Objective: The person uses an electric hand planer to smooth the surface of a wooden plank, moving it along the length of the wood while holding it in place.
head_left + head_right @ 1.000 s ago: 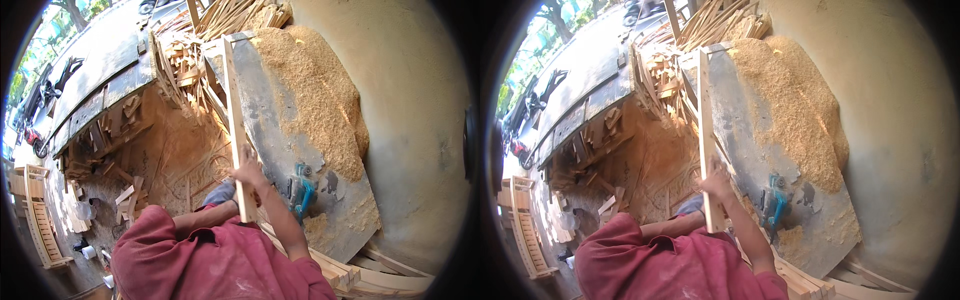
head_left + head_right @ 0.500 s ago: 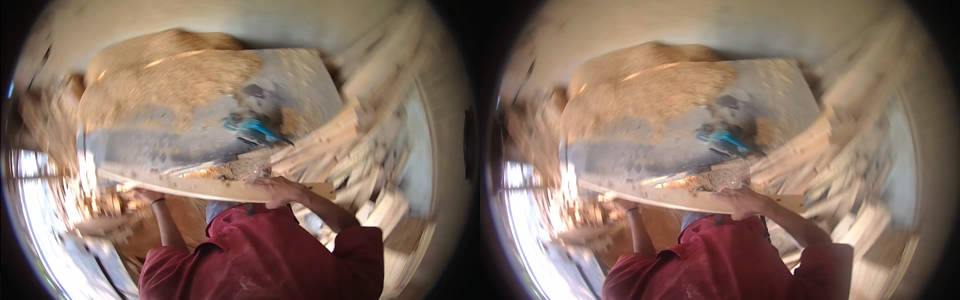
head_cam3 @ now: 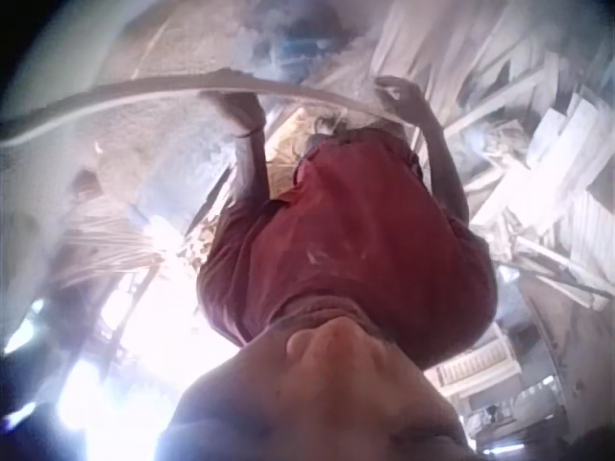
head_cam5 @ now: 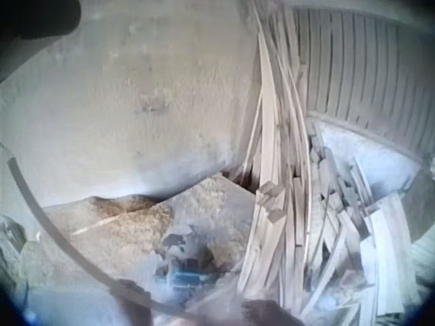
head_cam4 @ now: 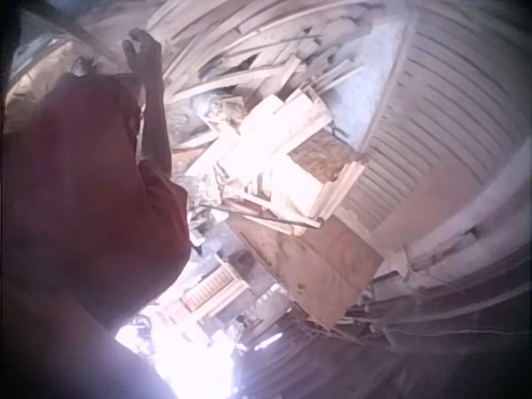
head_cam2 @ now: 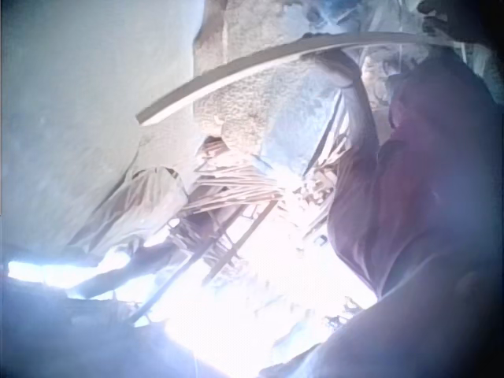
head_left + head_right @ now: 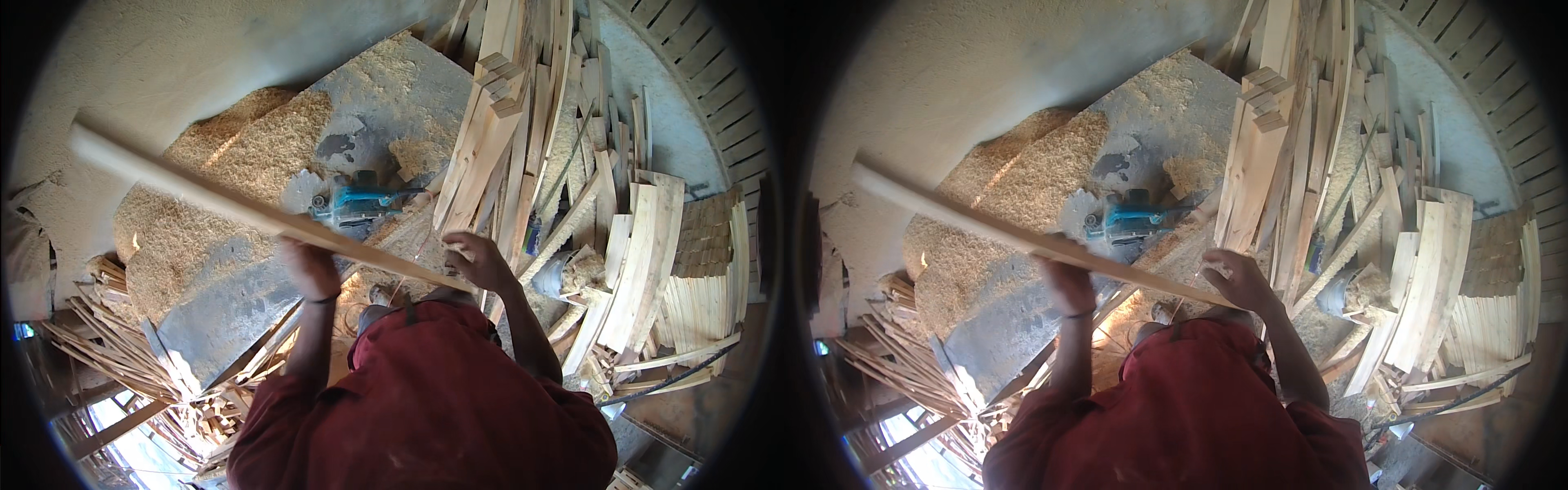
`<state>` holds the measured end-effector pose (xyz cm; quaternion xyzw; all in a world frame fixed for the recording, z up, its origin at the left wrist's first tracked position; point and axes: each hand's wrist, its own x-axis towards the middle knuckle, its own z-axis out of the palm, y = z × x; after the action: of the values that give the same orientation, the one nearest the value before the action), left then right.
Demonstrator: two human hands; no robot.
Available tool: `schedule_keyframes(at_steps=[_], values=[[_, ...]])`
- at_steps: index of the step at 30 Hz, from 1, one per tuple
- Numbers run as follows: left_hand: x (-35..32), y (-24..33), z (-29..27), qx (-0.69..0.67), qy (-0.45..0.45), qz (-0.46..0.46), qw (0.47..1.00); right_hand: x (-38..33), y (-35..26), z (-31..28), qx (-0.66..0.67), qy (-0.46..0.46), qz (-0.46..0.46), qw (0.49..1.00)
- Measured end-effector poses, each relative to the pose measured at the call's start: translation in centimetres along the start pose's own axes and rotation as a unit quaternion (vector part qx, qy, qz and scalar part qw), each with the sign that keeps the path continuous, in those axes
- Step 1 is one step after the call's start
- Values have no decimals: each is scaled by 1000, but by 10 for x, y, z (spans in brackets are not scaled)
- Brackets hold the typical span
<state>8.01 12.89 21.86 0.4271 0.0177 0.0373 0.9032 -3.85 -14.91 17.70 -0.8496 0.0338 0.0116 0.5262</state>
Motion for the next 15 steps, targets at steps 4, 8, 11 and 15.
schedule_keyframes(at_steps=[4,8,11,15], values=[[-31,-101,68,161,-85,19,983,43,-79,-42,67,147,-179,970],[-61,-165,104,301,-246,50,920,57,-104,-79,167,183,-227,942],[-72,-184,100,469,-388,42,792,48,-47,-87,167,228,-130,950],[-67,-153,3,651,-412,-103,630,29,38,-92,162,243,-103,951]])
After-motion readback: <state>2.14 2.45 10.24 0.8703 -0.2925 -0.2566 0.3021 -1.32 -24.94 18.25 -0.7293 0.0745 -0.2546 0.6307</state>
